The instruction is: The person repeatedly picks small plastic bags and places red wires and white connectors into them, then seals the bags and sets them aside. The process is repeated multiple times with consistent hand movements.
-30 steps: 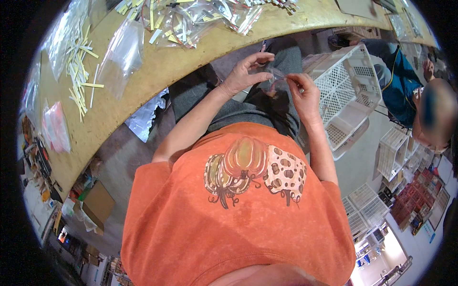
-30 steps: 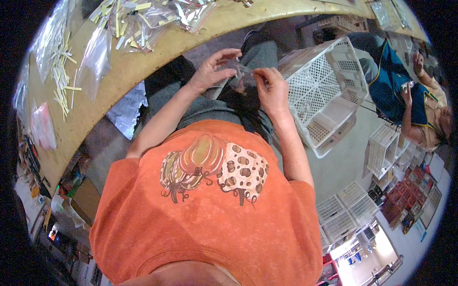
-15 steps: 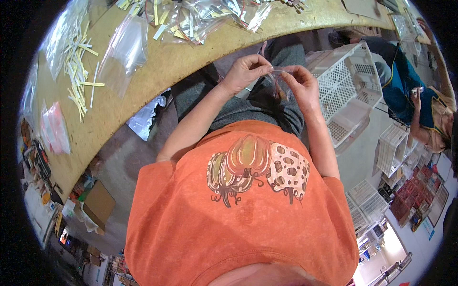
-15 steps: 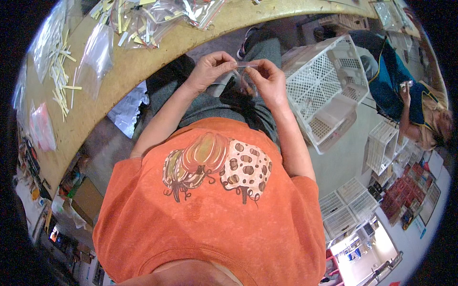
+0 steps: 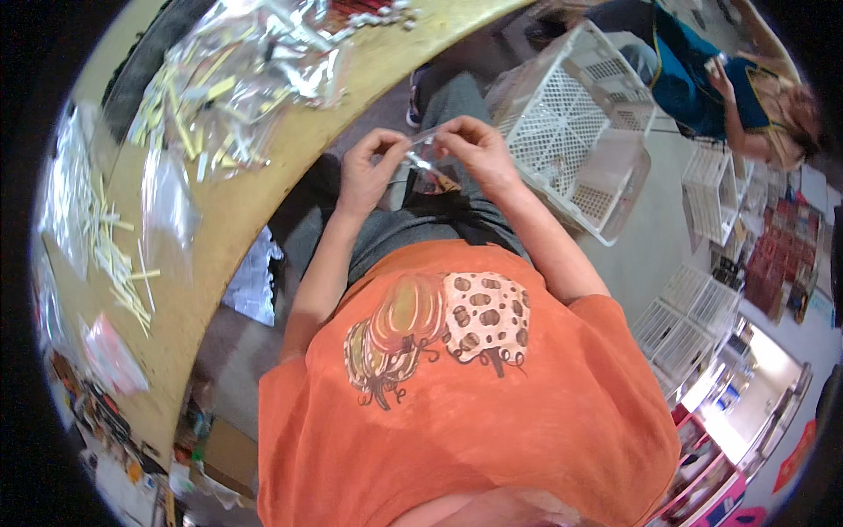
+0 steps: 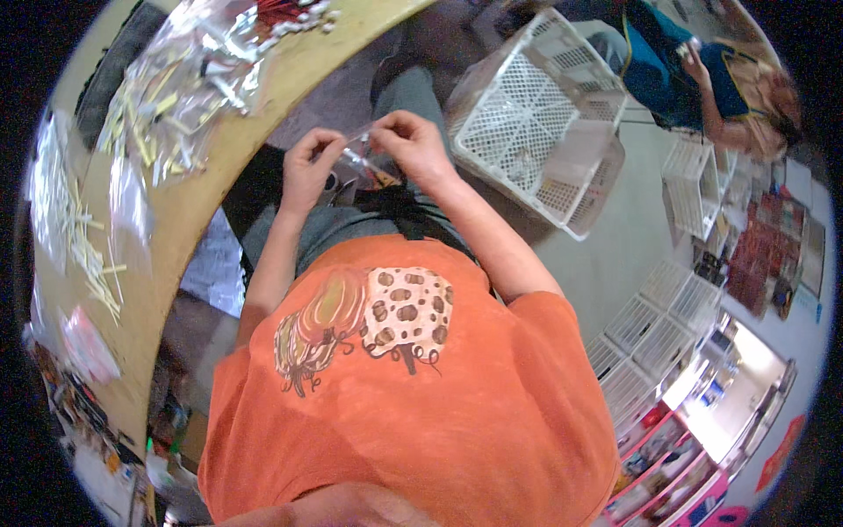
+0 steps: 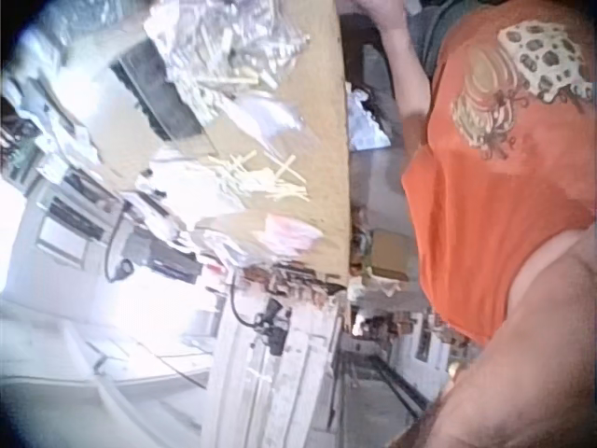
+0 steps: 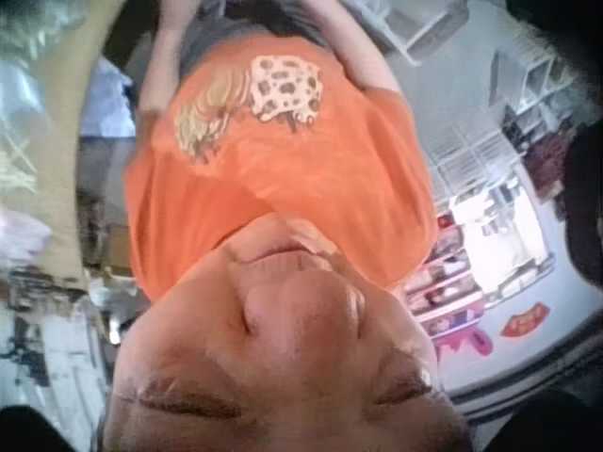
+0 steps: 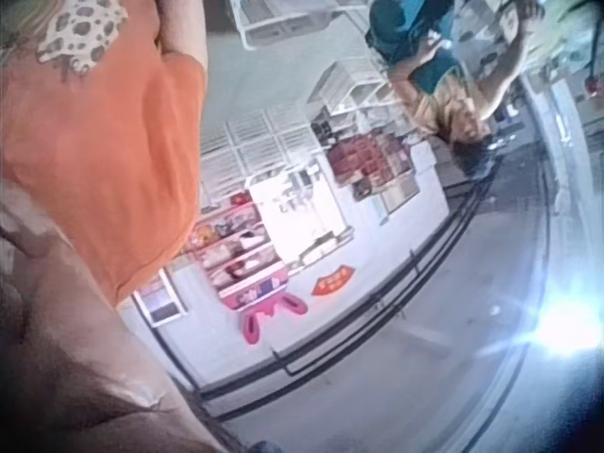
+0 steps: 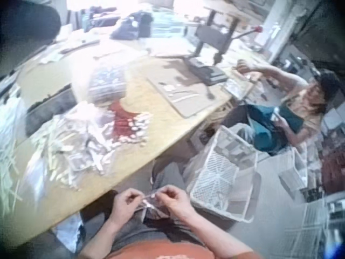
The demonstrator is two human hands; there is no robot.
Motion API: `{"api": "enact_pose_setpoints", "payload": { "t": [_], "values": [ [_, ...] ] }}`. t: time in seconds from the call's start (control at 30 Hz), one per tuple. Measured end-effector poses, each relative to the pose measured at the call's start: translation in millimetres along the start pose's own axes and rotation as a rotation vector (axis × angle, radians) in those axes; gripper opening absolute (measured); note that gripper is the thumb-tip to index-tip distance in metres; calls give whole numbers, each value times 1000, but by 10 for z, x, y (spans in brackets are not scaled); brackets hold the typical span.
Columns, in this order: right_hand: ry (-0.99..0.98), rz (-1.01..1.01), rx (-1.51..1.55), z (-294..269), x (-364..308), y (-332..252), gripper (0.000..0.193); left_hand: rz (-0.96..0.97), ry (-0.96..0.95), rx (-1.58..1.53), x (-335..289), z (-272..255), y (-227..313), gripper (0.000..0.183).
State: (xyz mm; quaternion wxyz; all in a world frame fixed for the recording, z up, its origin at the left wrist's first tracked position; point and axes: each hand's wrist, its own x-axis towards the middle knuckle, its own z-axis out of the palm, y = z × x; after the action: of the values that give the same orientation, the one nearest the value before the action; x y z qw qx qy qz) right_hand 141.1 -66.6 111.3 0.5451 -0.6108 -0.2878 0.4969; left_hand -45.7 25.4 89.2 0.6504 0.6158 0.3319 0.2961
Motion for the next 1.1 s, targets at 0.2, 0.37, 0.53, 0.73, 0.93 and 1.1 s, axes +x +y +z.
{"api": "enact_pose_setpoints", "payload": {
  "t": [0.2, 0.37, 0.53, 0.73, 0.93, 1.1],
  "values": [
    [26, -9, -139, -12, -47, 51, 11, -55, -78, 40, -8, 16, 7, 8],
    [64, -270, -637, 122, -150, -80, 14, -15, -98, 92, 9, 136, 55, 7],
    [67, -443, -842, 202, -123, -49, 10, 85, -35, 376, 9, 113, 87, 6],
    [42, -440, -786, 80, -132, -97, 14, 163, -95, 511, 66, 179, 133, 11],
    [11, -26, -347, -239, -9, -113, 15, 52, -185, 346, 98, 111, 180, 12],
    [-14, 58, -64, -342, 61, -106, 21, -242, -219, -134, 106, 84, 42, 9]
  ]
}}
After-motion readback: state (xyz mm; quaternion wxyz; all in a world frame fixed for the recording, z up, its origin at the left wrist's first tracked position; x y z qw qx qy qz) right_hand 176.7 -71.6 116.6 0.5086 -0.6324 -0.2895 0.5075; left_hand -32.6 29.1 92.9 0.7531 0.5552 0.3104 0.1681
